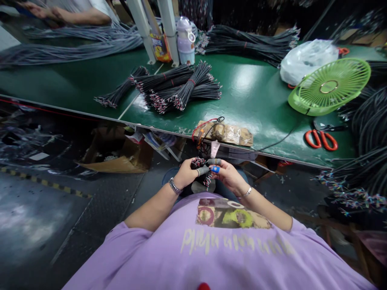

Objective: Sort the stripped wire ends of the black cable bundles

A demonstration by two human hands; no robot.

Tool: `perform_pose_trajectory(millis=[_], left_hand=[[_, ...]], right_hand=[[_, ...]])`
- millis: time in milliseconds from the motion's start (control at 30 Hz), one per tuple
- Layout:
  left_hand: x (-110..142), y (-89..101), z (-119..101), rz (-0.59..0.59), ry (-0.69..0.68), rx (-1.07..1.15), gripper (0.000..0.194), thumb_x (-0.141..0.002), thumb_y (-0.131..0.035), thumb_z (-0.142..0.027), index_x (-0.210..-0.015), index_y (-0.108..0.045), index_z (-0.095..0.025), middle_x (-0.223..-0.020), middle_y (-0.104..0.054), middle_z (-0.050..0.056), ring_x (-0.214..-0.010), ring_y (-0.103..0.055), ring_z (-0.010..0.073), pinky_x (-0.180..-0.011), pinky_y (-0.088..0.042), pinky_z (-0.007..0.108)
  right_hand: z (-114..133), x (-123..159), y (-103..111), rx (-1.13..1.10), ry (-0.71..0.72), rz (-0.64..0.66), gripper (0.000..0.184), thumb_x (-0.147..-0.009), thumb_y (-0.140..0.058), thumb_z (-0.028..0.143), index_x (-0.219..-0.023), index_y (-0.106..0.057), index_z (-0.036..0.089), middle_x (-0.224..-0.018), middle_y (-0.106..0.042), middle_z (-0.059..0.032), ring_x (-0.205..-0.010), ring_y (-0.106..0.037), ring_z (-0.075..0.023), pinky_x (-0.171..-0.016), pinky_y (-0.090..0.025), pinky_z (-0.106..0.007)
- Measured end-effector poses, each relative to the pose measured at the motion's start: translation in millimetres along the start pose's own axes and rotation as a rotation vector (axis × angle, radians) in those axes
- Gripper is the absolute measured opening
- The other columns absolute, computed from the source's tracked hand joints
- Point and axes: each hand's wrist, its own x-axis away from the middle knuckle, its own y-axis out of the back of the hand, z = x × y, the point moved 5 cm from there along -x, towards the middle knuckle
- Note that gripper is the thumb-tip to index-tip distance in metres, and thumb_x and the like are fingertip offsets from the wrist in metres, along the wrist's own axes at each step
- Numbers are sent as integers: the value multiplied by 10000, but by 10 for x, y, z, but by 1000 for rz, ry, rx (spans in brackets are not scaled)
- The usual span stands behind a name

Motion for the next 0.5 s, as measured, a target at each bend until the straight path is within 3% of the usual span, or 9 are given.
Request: perform_pose_trajectory(millis=[300,500], left_hand=[[-32,39,31,-52,-18,-29,231,-670,-723,-312,-727,-661,-97,-669,-645,13,-590,-546,112,-585,-466,233],[-25,53,42,-1,7,-137,192,-645,-719,-243,-744,-649,-95,-662,-629,8,-580,-523,106,-566,-439,222]], right_hand=[[96,115,-80,224,199,-3,306,-601,-793,199,-858,-628,179,-748,-659,14,-670,-590,-91,-671,-486,-238],[92,125,-83,219,156,25,272,-674,-746,297,-889,-628,179,-781,-667,-10,-686,-591,-114,-664,-483,-260]])
